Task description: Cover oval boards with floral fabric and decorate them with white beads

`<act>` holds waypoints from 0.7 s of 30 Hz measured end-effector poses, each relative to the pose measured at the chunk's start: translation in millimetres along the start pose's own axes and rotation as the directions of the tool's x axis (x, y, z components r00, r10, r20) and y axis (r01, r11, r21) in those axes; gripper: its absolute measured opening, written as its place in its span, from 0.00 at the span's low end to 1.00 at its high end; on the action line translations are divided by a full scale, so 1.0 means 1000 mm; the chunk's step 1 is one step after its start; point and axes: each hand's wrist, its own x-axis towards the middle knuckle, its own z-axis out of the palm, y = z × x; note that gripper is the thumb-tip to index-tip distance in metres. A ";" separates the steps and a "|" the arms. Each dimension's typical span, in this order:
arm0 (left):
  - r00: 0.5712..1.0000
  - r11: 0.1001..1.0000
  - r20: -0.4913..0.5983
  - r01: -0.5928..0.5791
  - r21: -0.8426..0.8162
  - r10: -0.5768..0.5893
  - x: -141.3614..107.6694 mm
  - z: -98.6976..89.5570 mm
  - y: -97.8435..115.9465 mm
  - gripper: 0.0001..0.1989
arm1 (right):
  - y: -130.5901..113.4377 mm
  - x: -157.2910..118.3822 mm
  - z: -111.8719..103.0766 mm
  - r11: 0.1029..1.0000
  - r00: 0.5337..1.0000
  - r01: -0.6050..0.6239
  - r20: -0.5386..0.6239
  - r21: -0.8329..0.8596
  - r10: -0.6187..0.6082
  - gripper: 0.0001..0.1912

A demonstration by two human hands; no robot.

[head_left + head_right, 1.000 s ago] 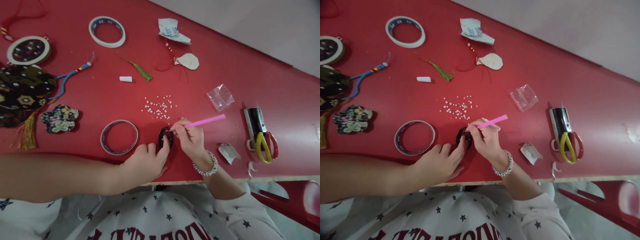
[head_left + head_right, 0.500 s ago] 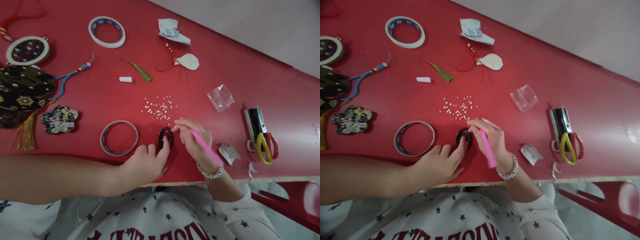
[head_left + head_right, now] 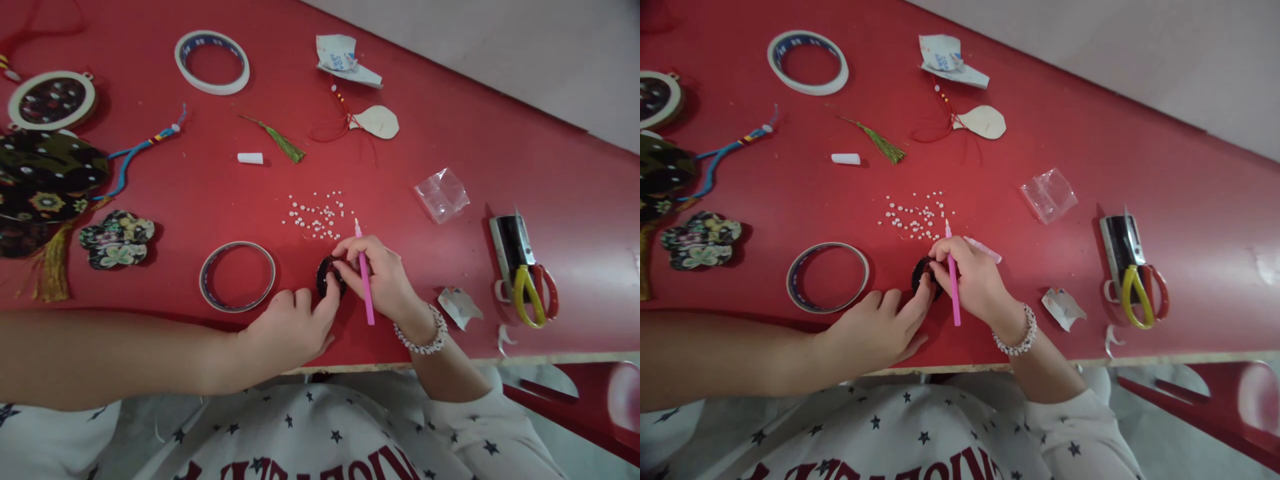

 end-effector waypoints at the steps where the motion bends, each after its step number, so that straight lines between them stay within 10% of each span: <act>1: 1.000 1.000 0.000 0.002 0.001 -0.002 0.000 0.000 0.000 0.22 | 0.000 0.000 0.001 1.000 1.000 0.003 -0.007 -0.004 -0.003 0.08; 21: 1.000 1.000 0.023 0.007 0.003 -0.007 0.000 -0.002 0.000 0.22 | 0.005 -0.001 -0.002 0.988 0.993 0.118 0.040 -0.104 -0.114 0.06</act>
